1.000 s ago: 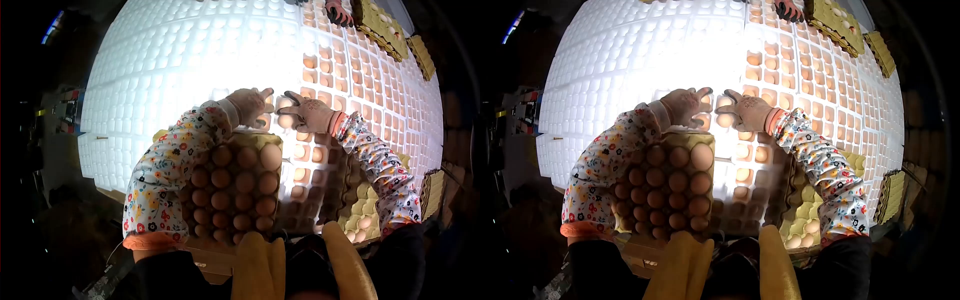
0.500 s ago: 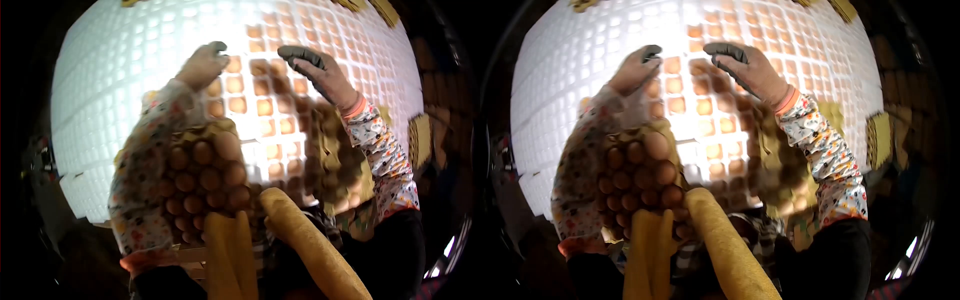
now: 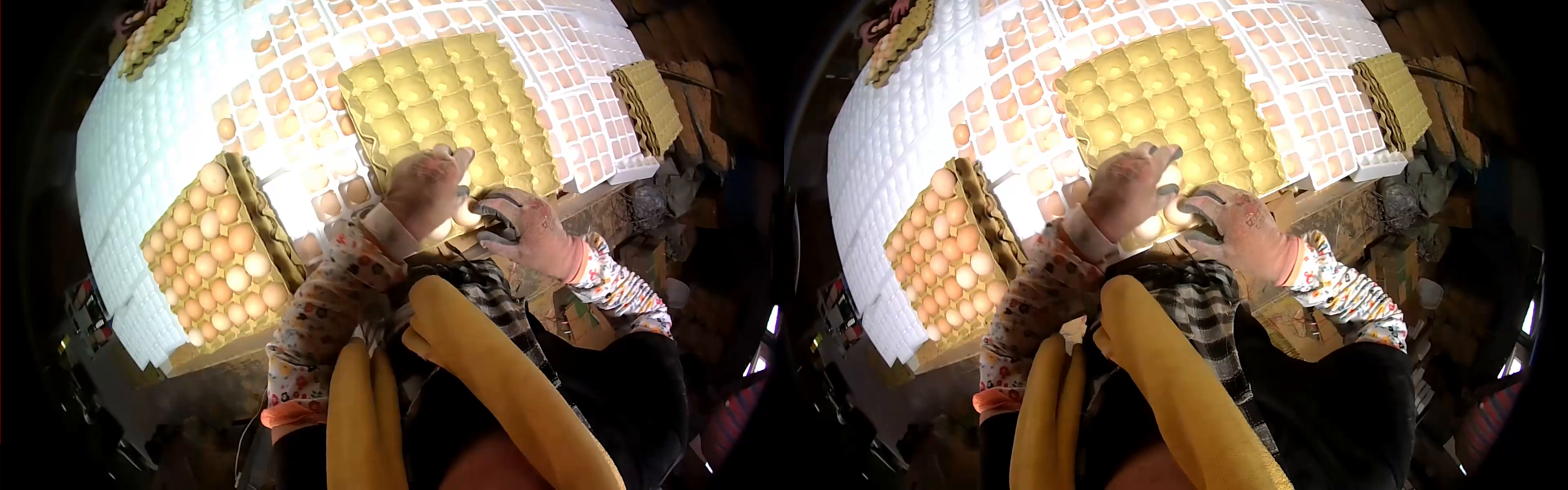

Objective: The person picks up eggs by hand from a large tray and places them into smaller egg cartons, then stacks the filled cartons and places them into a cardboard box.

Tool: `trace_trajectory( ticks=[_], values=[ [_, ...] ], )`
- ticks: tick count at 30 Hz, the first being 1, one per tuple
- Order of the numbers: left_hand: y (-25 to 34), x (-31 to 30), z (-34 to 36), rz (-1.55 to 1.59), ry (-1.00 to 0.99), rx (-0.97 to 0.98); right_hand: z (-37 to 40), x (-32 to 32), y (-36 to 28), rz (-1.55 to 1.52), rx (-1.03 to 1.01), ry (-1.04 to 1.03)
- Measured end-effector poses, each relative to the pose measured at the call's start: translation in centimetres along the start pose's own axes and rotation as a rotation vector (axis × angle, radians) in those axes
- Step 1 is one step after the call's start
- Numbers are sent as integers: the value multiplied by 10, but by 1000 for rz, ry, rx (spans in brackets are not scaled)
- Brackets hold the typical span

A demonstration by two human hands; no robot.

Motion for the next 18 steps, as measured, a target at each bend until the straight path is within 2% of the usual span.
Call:
trace_trajectory(
  ticks=[2,3,5,6,8,9,10,11,12,14,15,16,17,18],
  values=[
    [-11,-26,14,285,223,42,5,-2,8,-135,48,92],
    [-24,-39,29,527,353,-38,5,6,9,-81,-18,69],
    [-42,-33,64,1329,612,-466,-3,29,15,28,-133,45],
    [-42,-29,67,1188,500,-457,-8,25,16,-34,-276,105],
    [-41,-20,73,893,290,-417,-24,23,44,-705,28,-159],
    [-19,-17,72,587,81,-551,-29,27,53,-1028,192,-308],
    [-3,-10,68,165,47,-399,-30,22,57,-1374,302,-442],
    [17,2,63,-247,4,-237,-37,33,61,-1727,329,-563],
    [24,5,61,-248,21,-239,-42,34,66,-1665,429,-460],
    [16,0,68,-43,79,-253,-48,35,68,-1696,497,-446],
    [10,-5,75,59,105,-272,-46,40,67,-1789,474,-556],
    [1,-7,87,287,141,-327,-52,43,53,-1877,436,-695],
    [-11,-14,102,503,192,-388,-52,42,60,-1761,581,-486],
    [-23,-26,120,714,256,-448,-57,41,49,-1808,498,-598]
  ],
)
Point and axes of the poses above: each hand's wrist, its own z-axis away from the middle knuckle, its own x-axis out of the palm, y = z × x, the point moved 9 cm from there along -z, towards the middle knuckle, and after that the axes turned 13 degrees about x, right-handed, at the moved point
